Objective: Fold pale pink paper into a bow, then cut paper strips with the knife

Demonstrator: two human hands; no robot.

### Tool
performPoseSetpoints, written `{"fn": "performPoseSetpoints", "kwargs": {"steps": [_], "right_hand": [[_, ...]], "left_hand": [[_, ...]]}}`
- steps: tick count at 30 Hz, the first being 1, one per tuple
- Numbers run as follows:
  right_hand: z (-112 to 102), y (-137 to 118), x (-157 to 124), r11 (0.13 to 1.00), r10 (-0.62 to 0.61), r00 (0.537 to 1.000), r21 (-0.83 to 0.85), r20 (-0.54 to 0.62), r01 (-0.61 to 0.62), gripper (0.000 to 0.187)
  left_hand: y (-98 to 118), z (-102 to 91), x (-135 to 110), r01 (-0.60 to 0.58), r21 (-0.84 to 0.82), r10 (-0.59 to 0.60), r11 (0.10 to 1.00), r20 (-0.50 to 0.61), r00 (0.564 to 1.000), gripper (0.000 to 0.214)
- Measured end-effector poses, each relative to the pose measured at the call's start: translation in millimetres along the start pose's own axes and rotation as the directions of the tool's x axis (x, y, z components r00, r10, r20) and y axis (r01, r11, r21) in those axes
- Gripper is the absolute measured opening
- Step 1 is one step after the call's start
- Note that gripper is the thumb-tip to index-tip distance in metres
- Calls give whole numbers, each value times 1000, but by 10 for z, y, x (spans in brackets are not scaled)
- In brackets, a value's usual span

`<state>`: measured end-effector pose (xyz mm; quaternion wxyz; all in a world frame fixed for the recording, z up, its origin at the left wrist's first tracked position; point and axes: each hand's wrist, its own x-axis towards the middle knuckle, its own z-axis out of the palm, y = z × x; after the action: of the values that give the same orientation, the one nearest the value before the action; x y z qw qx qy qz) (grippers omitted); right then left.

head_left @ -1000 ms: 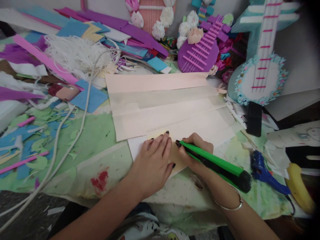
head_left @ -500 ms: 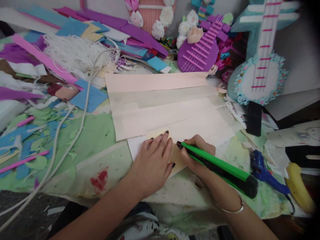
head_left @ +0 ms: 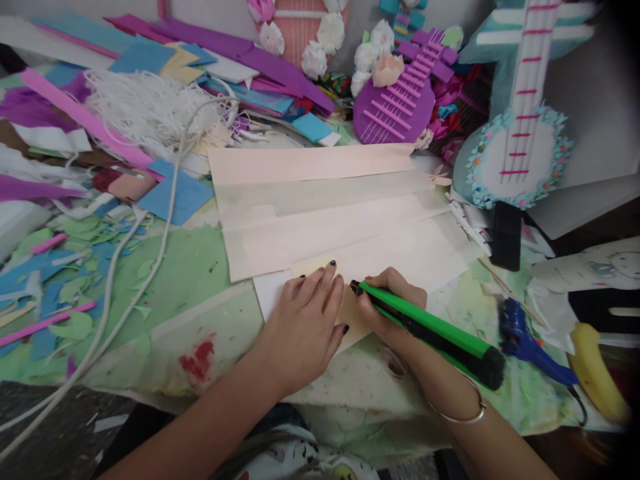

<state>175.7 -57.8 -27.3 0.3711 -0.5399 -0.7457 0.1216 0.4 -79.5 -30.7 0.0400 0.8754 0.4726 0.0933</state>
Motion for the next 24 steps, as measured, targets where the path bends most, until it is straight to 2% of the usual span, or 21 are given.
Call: {"fn": "performPoseSetpoints", "kwargs": {"steps": [24], "right_hand": [[-9, -8, -18, 1000, 10, 1000, -2, -7, -10, 10]], "left_hand": [[-1, -11, -3, -3, -5, 3, 1000, 14, 1000, 55]]}}
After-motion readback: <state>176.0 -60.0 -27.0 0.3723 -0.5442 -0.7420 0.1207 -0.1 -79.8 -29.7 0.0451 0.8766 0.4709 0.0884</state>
